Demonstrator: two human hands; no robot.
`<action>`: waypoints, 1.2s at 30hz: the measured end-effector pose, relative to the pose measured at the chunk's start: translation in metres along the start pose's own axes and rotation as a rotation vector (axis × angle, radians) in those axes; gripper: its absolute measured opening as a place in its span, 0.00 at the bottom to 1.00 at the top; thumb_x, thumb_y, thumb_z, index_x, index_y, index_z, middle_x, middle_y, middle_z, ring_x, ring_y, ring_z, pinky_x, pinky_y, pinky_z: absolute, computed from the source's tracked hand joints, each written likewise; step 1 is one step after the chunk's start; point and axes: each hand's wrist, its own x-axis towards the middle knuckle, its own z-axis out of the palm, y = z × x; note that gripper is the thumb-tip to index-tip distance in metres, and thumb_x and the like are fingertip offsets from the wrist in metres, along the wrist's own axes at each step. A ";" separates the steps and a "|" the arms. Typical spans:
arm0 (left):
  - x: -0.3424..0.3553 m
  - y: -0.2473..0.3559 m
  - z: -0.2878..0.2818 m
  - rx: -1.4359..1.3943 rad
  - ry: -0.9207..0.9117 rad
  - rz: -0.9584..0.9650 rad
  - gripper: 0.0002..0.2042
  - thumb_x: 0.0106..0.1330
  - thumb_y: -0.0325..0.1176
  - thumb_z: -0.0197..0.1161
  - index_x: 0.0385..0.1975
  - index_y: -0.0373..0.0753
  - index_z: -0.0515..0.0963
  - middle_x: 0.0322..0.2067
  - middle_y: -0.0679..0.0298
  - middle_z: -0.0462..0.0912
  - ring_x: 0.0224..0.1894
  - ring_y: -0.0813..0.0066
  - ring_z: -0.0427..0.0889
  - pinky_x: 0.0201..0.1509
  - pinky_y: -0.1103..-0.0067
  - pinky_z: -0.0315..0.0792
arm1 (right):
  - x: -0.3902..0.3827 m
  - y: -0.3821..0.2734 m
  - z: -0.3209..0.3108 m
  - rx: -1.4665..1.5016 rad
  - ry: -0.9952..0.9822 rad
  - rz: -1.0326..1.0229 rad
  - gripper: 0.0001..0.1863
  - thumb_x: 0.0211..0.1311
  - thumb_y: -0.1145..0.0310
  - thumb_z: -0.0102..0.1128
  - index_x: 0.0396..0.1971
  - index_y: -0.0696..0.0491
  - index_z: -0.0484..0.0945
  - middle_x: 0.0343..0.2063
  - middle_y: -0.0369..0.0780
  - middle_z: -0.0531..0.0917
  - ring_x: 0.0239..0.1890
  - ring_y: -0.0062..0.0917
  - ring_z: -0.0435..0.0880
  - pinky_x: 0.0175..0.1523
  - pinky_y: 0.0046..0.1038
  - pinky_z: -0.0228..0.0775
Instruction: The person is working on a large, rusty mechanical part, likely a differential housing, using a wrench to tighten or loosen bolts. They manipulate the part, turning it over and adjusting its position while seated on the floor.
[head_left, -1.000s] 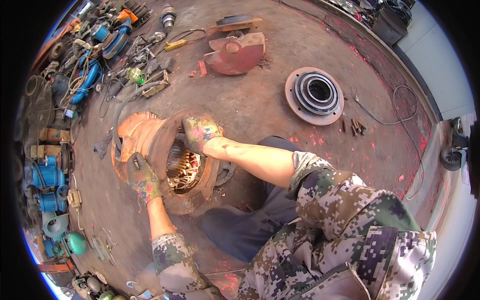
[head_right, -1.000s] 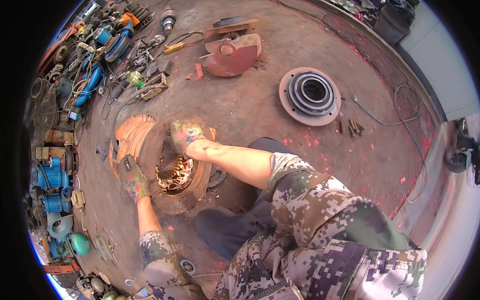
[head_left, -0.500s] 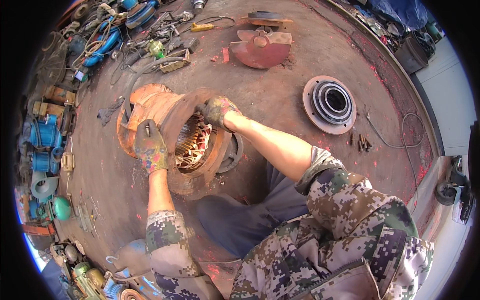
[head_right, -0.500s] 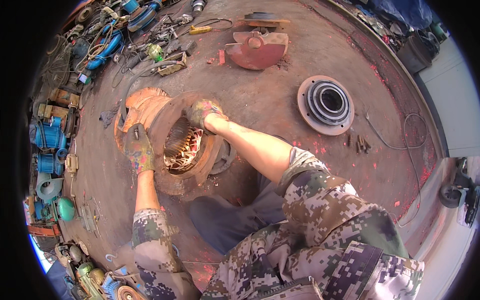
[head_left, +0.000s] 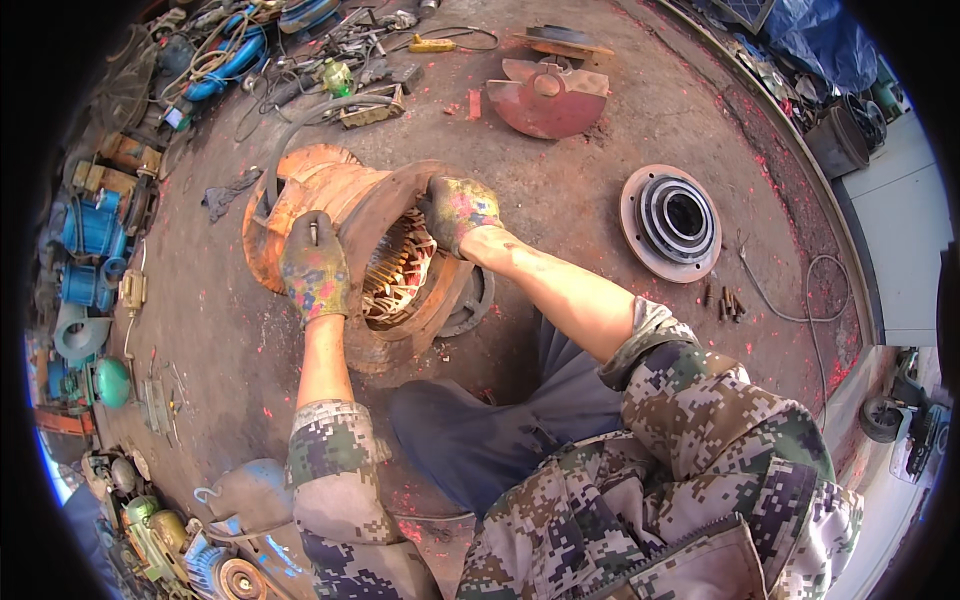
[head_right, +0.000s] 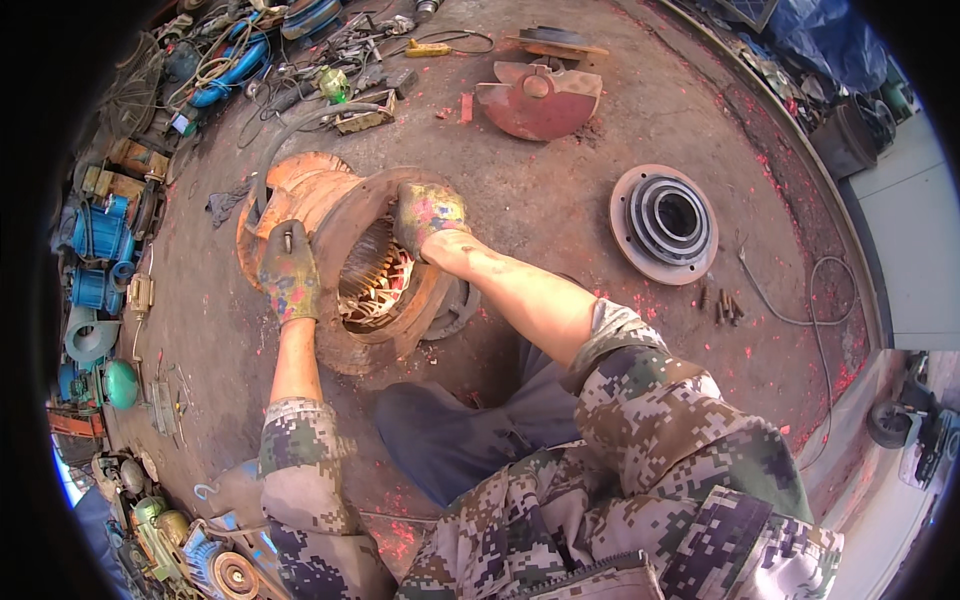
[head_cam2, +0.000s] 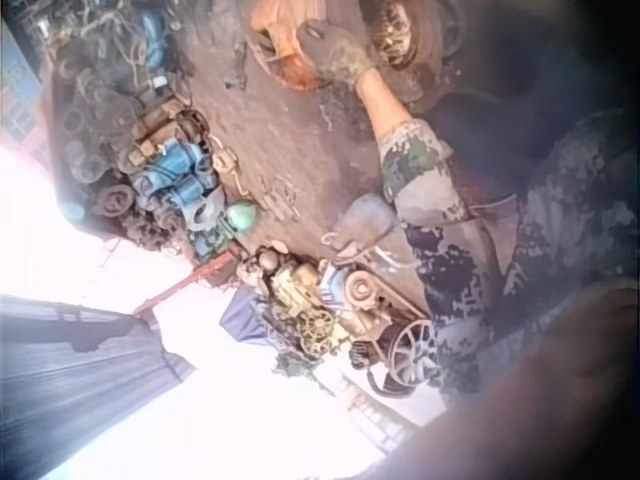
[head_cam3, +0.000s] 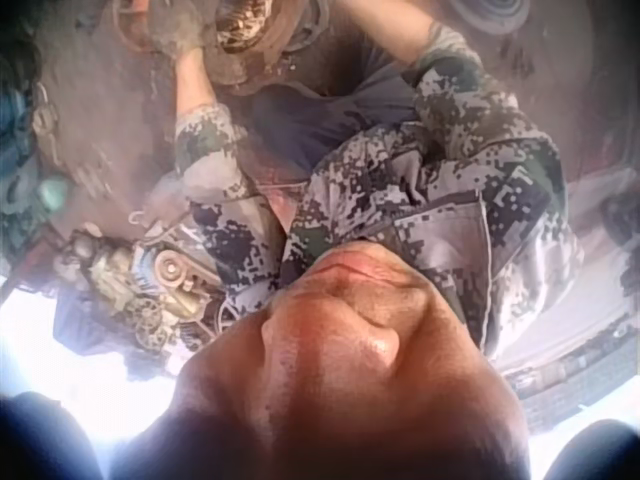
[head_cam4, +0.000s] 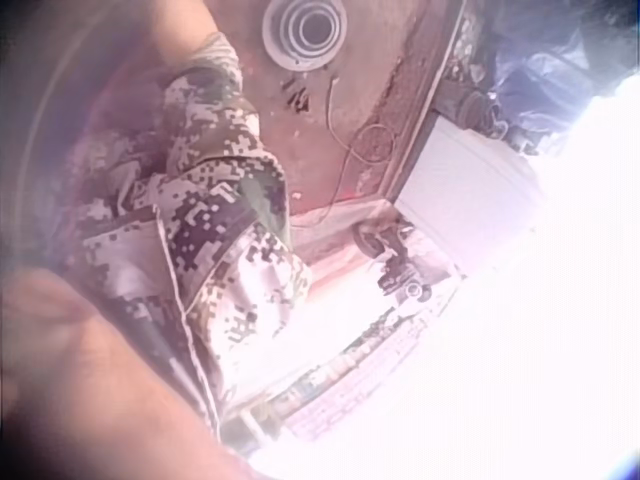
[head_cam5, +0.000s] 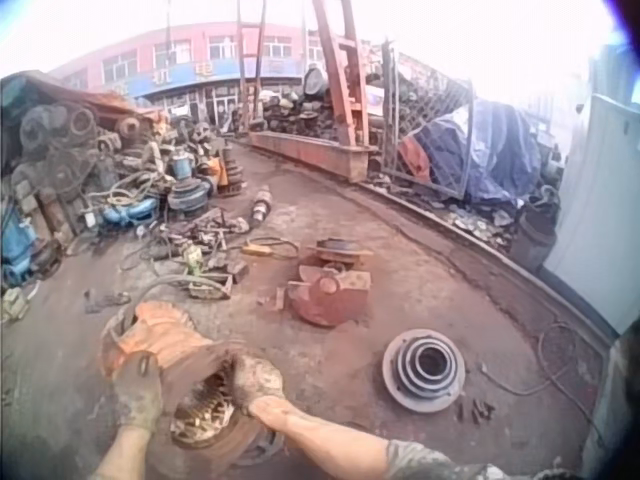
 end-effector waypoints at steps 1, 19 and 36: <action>0.001 0.001 0.001 -0.017 -0.006 -0.007 0.13 0.74 0.41 0.59 0.44 0.38 0.83 0.39 0.52 0.88 0.42 0.53 0.87 0.47 0.65 0.77 | -0.002 0.003 0.006 -0.078 0.085 -0.042 0.19 0.68 0.54 0.61 0.47 0.53 0.86 0.42 0.49 0.88 0.48 0.43 0.87 0.52 0.43 0.78; 0.001 -0.001 0.007 0.043 0.008 0.055 0.13 0.73 0.42 0.58 0.39 0.39 0.85 0.36 0.52 0.88 0.40 0.53 0.87 0.46 0.64 0.78 | -0.028 -0.027 -0.022 0.659 -0.109 0.289 0.18 0.70 0.57 0.66 0.46 0.57 0.85 0.32 0.36 0.87 0.31 0.17 0.81 0.38 0.26 0.75; 0.009 -0.001 0.002 -0.023 -0.109 -0.062 0.15 0.69 0.44 0.61 0.39 0.38 0.86 0.36 0.54 0.89 0.41 0.59 0.88 0.49 0.69 0.77 | -0.133 -0.082 0.032 0.699 -0.403 0.196 0.18 0.72 0.61 0.63 0.53 0.56 0.84 0.33 0.42 0.89 0.27 0.22 0.89 0.36 0.30 0.80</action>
